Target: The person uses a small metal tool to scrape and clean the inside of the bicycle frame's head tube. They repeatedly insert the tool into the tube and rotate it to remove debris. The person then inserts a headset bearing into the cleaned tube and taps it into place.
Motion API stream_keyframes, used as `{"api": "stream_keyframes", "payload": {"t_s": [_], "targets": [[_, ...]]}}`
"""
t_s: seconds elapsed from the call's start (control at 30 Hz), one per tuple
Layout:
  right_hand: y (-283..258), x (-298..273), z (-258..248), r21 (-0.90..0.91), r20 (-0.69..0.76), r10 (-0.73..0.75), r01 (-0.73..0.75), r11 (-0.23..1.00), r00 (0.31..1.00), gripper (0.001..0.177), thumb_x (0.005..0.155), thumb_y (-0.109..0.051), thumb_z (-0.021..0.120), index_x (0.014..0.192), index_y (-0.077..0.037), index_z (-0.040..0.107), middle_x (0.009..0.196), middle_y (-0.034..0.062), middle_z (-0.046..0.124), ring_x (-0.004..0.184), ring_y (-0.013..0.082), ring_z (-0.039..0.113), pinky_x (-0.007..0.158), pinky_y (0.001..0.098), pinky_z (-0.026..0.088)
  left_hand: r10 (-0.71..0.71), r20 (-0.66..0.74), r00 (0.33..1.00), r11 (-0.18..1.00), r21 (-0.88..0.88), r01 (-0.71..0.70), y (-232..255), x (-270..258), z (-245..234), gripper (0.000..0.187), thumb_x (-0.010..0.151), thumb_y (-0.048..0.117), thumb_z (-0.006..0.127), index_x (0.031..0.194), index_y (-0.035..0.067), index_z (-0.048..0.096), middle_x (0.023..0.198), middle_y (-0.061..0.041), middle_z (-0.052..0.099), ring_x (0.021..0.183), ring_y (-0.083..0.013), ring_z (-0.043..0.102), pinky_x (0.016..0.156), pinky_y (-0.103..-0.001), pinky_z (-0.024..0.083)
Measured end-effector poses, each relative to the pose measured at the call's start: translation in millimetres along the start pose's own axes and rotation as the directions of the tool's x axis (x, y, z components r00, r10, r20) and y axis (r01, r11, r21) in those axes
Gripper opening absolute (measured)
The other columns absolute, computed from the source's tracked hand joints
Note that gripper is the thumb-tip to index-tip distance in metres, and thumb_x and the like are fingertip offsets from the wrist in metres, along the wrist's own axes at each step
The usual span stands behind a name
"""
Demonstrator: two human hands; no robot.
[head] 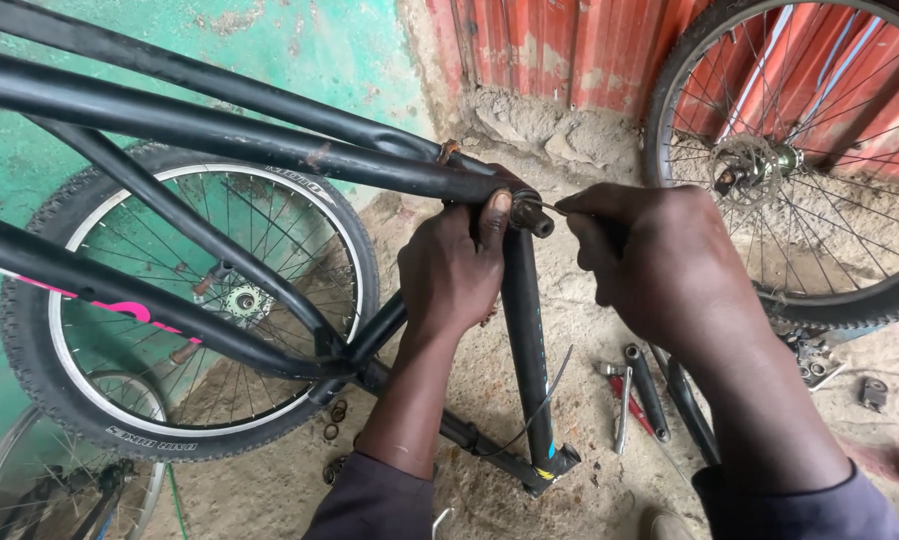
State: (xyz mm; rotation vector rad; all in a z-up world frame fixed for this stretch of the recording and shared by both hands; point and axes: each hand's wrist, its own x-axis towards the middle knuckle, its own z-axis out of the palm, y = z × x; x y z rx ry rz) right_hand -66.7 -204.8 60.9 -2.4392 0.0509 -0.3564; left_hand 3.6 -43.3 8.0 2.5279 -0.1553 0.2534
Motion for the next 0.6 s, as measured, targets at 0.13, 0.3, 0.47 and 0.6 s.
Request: {"api": "stream_keyframes", "payload": {"t_s": [0.13, 0.3, 0.47, 0.6], "targets": [[0.3, 5.0, -8.4, -0.067, 0.035, 0.170, -0.168, 0.984, 0.985, 0.020, 0.098, -0.011, 0.070, 0.113, -0.020, 0.080, 0.066, 0.0115, 0.076, 0.042, 0.0174, 0.064, 0.038, 0.0329, 0.053, 0.027, 0.018, 0.999, 1.000, 0.015, -0.027, 4.5, -2.5, 1.4, 0.057, 0.102, 0.056, 0.033, 0.085, 0.015, 0.069, 0.052, -0.001, 0.057, 0.038, -0.0196, 0.054, 0.040, -0.036, 0.040], [18.0, 3.3, -28.0, -0.104, -0.039, -0.351, 0.346, 0.932, 0.935, 0.013, 0.087, -0.001, 0.075, 0.099, -0.002, 0.081, 0.073, 0.0126, 0.078, 0.040, 0.0188, 0.066, 0.038, 0.0332, 0.051, 0.135, 0.049, 0.990, 0.986, -0.101, -0.130, 11.0, -11.1, -0.1, 0.044, 0.103, 0.046, 0.040, 0.096, 0.014, 0.069, 0.058, -0.002, 0.063, 0.038, -0.0169, 0.053, 0.038, -0.033, 0.040], [23.2, -0.5, -30.3, -0.090, 0.009, -0.423, 0.422, 0.902, 0.906, 0.014, 0.086, -0.002, 0.076, 0.097, -0.005, 0.082, 0.065, 0.0090, 0.075, 0.036, 0.0160, 0.061, 0.036, 0.0298, 0.047, 0.149, 0.068, 0.986, 0.987, -0.075, -0.144, 11.5, -16.3, -0.3, 0.054, 0.101, 0.052, 0.038, 0.085, 0.011, 0.070, 0.059, -0.006, 0.063, 0.045, -0.0246, 0.058, 0.046, -0.041, 0.041], [4.3, -11.4, -31.0, -0.221, -0.017, -0.188, 0.180, 0.958, 0.982, 0.017, 0.090, -0.009, 0.074, 0.103, -0.015, 0.083, 0.071, 0.0076, 0.077, 0.044, 0.0224, 0.066, 0.048, 0.0402, 0.053, 0.223, 0.011, 0.975, 0.970, -0.106, -0.221, 12.9, -18.3, -3.0, 0.049, 0.101, 0.047, 0.043, 0.092, 0.009, 0.073, 0.065, -0.009, 0.070, 0.051, -0.0294, 0.066, 0.050, -0.042, 0.045]]}}
